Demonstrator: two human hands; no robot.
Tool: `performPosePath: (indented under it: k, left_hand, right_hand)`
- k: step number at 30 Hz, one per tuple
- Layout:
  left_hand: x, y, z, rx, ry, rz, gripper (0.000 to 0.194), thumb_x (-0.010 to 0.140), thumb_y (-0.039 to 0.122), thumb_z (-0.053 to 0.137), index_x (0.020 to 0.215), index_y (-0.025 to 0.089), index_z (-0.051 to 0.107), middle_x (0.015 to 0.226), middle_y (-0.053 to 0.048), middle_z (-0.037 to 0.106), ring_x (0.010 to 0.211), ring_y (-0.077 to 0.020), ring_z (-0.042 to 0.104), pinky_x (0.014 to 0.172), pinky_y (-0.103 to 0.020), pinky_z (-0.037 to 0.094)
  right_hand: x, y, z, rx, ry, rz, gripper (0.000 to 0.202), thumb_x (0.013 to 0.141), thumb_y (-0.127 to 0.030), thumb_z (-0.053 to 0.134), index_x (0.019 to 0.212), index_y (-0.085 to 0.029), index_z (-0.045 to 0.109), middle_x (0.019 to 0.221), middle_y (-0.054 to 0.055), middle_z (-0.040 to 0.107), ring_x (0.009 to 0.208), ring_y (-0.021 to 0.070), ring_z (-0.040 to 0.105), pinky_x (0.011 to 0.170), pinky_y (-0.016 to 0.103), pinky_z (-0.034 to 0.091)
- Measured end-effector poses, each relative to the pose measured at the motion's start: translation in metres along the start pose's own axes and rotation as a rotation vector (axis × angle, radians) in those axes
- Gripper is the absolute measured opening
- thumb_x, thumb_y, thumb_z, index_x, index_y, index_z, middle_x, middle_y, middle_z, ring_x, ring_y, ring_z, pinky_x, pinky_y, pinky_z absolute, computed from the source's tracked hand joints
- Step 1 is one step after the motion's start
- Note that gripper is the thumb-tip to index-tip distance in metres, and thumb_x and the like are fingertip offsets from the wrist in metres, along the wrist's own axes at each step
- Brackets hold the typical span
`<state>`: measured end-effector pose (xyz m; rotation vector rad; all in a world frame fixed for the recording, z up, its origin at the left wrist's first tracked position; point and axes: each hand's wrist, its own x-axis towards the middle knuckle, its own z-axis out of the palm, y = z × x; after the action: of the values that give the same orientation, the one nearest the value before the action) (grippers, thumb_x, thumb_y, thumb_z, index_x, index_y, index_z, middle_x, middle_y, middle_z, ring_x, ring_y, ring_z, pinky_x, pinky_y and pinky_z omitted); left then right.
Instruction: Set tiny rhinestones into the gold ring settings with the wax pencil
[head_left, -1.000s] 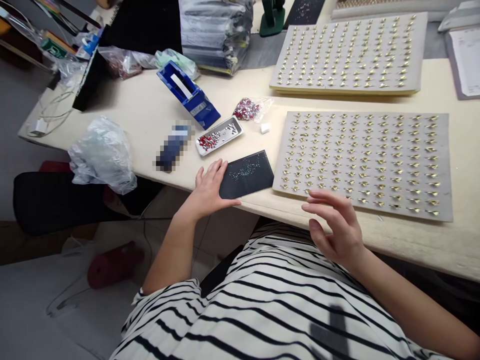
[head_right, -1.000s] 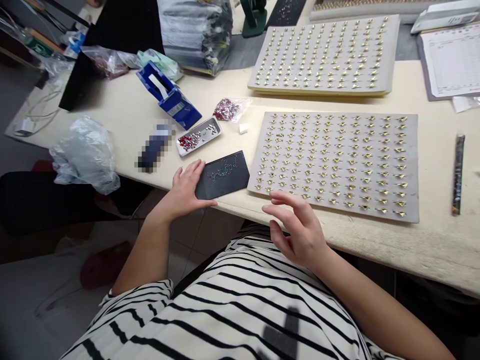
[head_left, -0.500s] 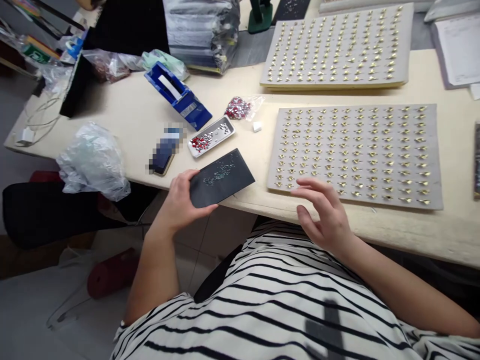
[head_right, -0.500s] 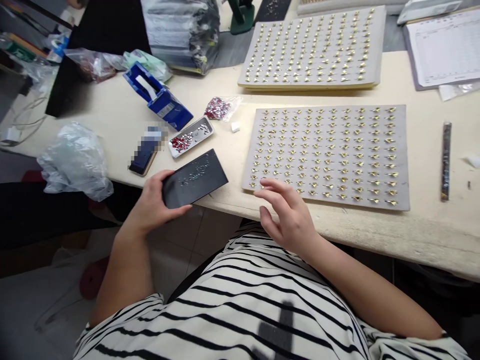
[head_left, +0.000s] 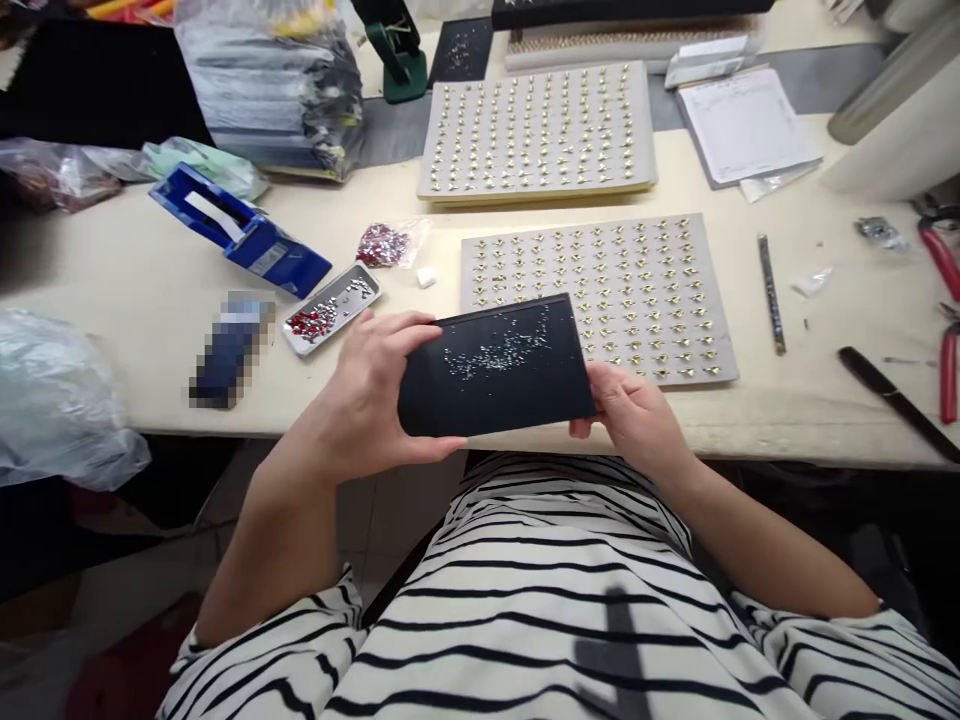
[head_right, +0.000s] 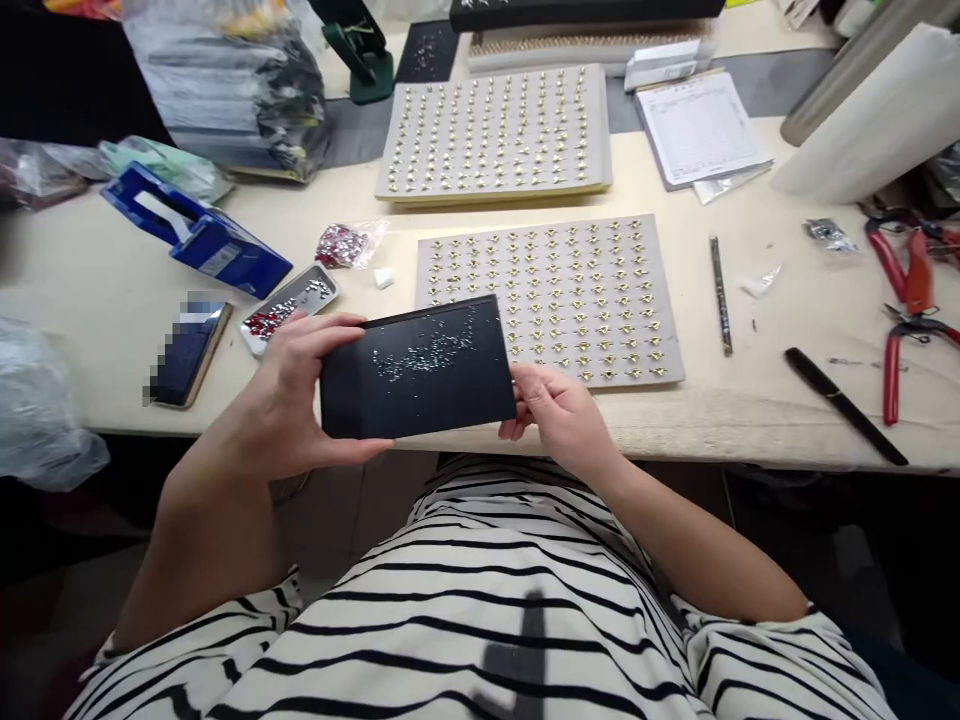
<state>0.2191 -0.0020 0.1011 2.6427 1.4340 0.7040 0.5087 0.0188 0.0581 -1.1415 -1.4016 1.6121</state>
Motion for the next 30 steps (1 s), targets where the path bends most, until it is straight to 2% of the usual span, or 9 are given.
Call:
performPosePath:
  k: [7, 10, 12, 15, 17, 19, 23, 26, 30]
  left_hand:
    - [0.044, 0.024, 0.031, -0.099, -0.100, 0.052, 0.085, 0.073, 0.052, 0.077, 0.140, 0.019, 0.036, 0.144, -0.020, 0.050, 0.137, -0.0341, 0.045, 0.122, -0.060, 0.021]
    - [0.050, 0.031, 0.047, -0.176, -0.092, 0.050, 0.094, 0.074, 0.058, 0.075, 0.147, 0.023, 0.029, 0.157, -0.020, 0.036, 0.148, -0.0372, 0.030, 0.123, -0.063, 0.015]
    - [0.044, 0.036, 0.063, -0.329, 0.056, -0.005, 0.102, 0.063, 0.070, 0.076, 0.146, 0.029, 0.033, 0.162, -0.017, 0.026, 0.151, -0.0417, 0.021, 0.121, -0.064, 0.017]
    - [0.024, 0.051, 0.089, -0.940, 0.617, -0.118, 0.060, 0.073, 0.056, 0.076, 0.124, 0.035, 0.053, 0.119, -0.003, 0.059, 0.113, -0.0220, 0.057, 0.096, -0.036, 0.050]
    - [0.014, 0.067, 0.103, -1.094, 0.511, -0.176, 0.029, 0.088, 0.041, 0.065, 0.114, 0.033, 0.054, 0.086, 0.003, 0.055, 0.077, -0.0126, 0.056, 0.067, -0.024, 0.050]
    - [0.015, 0.086, 0.114, -1.210, 0.173, -0.232, 0.007, 0.093, 0.025, 0.060, 0.099, 0.025, 0.060, 0.073, 0.003, 0.056, 0.062, -0.0100, 0.054, 0.054, -0.021, 0.046]
    - [0.051, 0.114, 0.133, -1.421, -0.366, -0.228, 0.036, 0.093, 0.024, 0.061, 0.128, 0.019, 0.055, 0.098, -0.010, 0.076, 0.079, -0.0157, 0.073, 0.069, -0.027, 0.059]
    - [0.080, 0.120, 0.139, -1.494, -0.459, -0.245, 0.031, 0.099, 0.028, 0.049, 0.129, 0.019, 0.054, 0.130, -0.018, 0.067, 0.109, -0.0198, 0.070, 0.088, -0.033, 0.059]
    - [0.071, 0.086, 0.110, -1.474, -0.552, -0.161, 0.040, 0.091, 0.034, 0.064, 0.129, 0.021, 0.061, 0.110, -0.014, 0.077, 0.087, -0.0196, 0.076, 0.071, -0.029, 0.062]
  right_hand:
    - [-0.020, 0.006, -0.053, 0.014, 0.269, 0.047, 0.029, 0.081, -0.048, 0.065, 0.095, -0.022, 0.068, 0.066, -0.003, 0.058, 0.060, 0.0054, 0.052, 0.058, 0.019, 0.049]
    - [-0.028, 0.006, -0.071, -0.024, 0.379, 0.046, 0.028, 0.079, -0.045, 0.068, 0.097, -0.023, 0.069, 0.073, -0.003, 0.063, 0.067, 0.0060, 0.056, 0.066, 0.020, 0.051]
    - [-0.032, 0.005, -0.084, -0.038, 0.448, 0.046, 0.029, 0.078, -0.045, 0.069, 0.097, -0.023, 0.070, 0.076, -0.002, 0.065, 0.071, 0.0072, 0.059, 0.070, 0.022, 0.053]
    - [-0.037, 0.004, -0.108, -0.043, 0.548, 0.041, 0.031, 0.077, -0.045, 0.069, 0.100, -0.024, 0.069, 0.079, -0.002, 0.067, 0.071, 0.0081, 0.061, 0.067, 0.023, 0.054]
    - [-0.039, 0.001, -0.125, -0.050, 0.605, 0.031, 0.031, 0.077, -0.045, 0.069, 0.101, -0.025, 0.068, 0.082, -0.002, 0.069, 0.072, 0.0088, 0.062, 0.067, 0.023, 0.055]
    - [-0.039, -0.002, -0.139, -0.068, 0.642, 0.030, 0.031, 0.076, -0.045, 0.071, 0.099, -0.025, 0.069, 0.084, -0.002, 0.070, 0.076, 0.0096, 0.064, 0.069, 0.024, 0.056]
    - [-0.036, -0.007, -0.153, -0.106, 0.657, 0.075, 0.035, 0.072, -0.048, 0.073, 0.098, -0.025, 0.071, 0.085, 0.000, 0.071, 0.073, 0.0100, 0.063, 0.068, 0.026, 0.056]
    - [-0.034, -0.007, -0.154, -0.116, 0.671, 0.110, 0.041, 0.070, -0.052, 0.074, 0.100, -0.023, 0.071, 0.083, 0.001, 0.071, 0.072, 0.0116, 0.063, 0.071, 0.030, 0.058]
    - [-0.031, -0.007, -0.153, -0.130, 0.795, 0.103, 0.041, 0.066, -0.047, 0.078, 0.097, -0.021, 0.072, 0.084, 0.002, 0.071, 0.073, 0.0120, 0.064, 0.074, 0.033, 0.059]
